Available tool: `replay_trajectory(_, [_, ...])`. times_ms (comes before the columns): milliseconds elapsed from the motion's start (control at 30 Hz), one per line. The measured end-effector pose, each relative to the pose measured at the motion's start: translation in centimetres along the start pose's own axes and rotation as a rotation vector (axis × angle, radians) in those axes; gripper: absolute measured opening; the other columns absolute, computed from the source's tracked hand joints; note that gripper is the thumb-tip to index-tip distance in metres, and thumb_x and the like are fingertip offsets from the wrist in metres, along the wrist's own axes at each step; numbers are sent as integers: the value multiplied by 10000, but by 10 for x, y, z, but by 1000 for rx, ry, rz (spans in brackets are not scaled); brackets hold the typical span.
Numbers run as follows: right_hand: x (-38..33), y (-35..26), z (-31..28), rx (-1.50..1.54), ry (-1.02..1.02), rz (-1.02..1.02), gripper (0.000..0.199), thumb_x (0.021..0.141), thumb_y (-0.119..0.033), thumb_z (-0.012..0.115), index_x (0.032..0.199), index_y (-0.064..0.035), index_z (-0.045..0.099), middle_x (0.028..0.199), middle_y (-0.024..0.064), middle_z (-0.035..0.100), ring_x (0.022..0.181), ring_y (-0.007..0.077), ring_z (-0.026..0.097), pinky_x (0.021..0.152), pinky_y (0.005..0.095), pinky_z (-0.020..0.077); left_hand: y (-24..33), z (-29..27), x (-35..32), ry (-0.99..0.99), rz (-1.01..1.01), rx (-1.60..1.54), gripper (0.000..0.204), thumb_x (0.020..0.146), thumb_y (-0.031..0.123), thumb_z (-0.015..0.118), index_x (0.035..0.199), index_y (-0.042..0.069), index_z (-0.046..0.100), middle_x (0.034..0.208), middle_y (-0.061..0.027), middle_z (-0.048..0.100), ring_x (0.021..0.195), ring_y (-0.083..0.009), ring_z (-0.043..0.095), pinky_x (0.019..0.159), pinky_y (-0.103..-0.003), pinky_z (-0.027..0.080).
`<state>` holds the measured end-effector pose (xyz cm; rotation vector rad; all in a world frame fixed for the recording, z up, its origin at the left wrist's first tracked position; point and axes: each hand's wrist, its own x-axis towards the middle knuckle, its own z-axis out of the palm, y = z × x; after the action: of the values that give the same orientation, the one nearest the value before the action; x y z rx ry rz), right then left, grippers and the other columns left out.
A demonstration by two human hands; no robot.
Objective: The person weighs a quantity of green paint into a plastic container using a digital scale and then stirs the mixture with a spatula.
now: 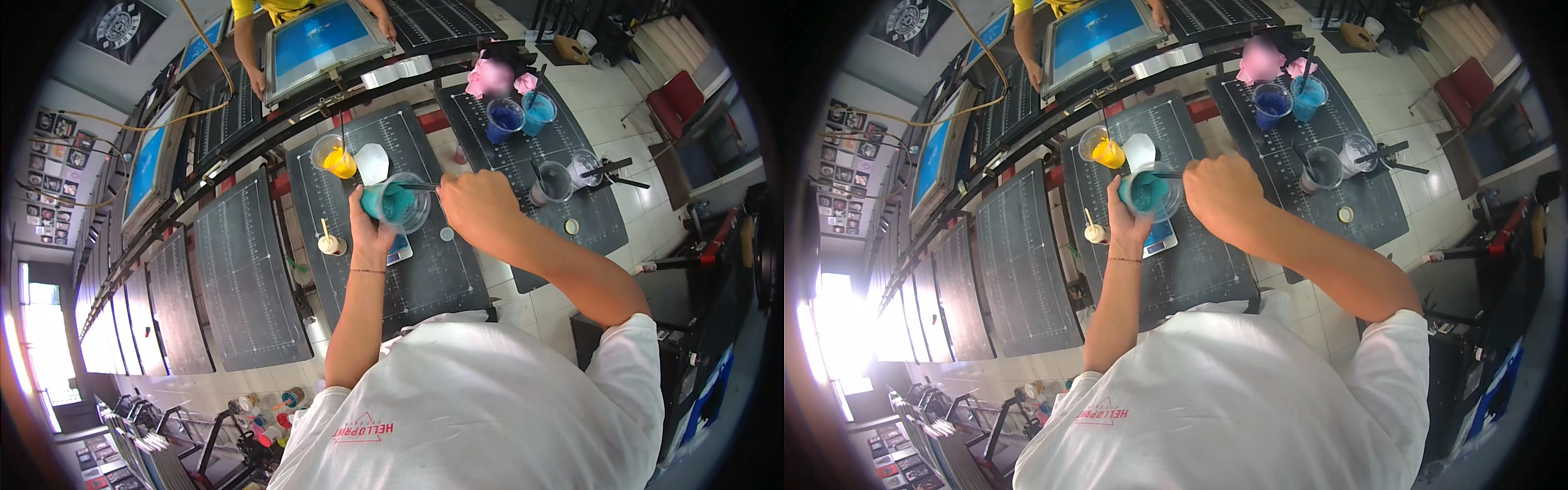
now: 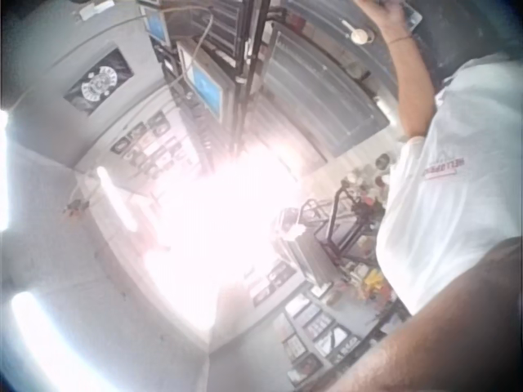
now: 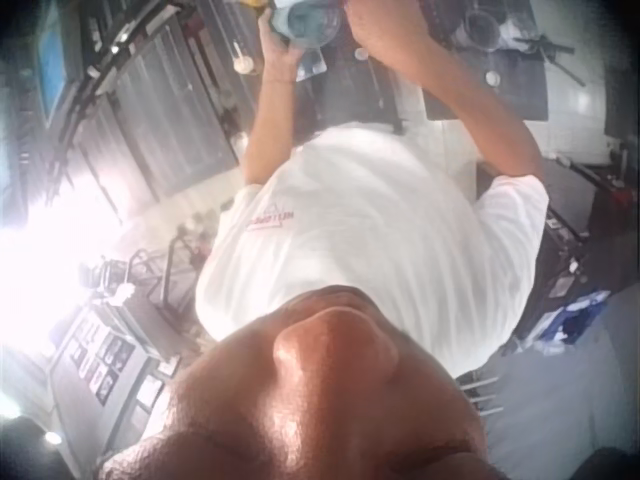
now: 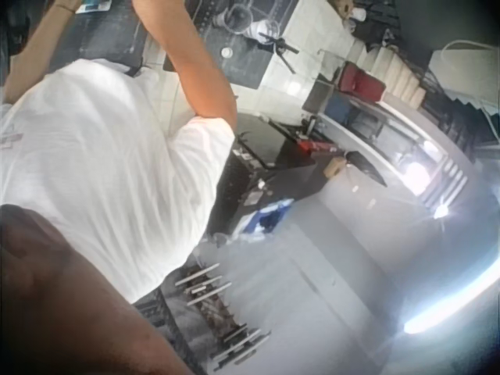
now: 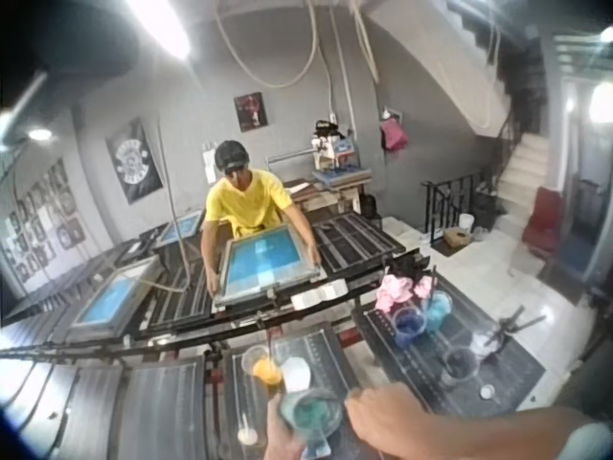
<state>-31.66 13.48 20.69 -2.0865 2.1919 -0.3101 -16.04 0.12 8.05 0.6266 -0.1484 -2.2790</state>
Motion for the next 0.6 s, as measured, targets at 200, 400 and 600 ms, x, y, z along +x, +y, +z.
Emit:
replay_trajectory(200, [7,-6,9,63,-65,-102,324,937,-198,558,674,-40,660,633,170,663,591,366,672,564,465,519,6,-11,9,85,33,89,385,933,386,599,1076,29,576,946,-106,646,908,-251,663,866,-435,565])
replay_trajectory(400, [7,-5,17,148,-85,-135,410,973,-260,537,639,-50,651,597,185,628,564,363,649,530,458,495,13,-16,13,105,30,59,366,944,387,579,1060,40,583,951,-107,661,896,-254,667,847,-420,569])
replay_trajectory(600, [15,-1,6,67,-161,-49,365,972,-263,545,735,-36,705,720,189,686,683,342,693,611,446,534,11,-14,18,99,52,68,367,954,385,567,1045,30,594,942,-112,666,858,-245,678,821,-395,580])
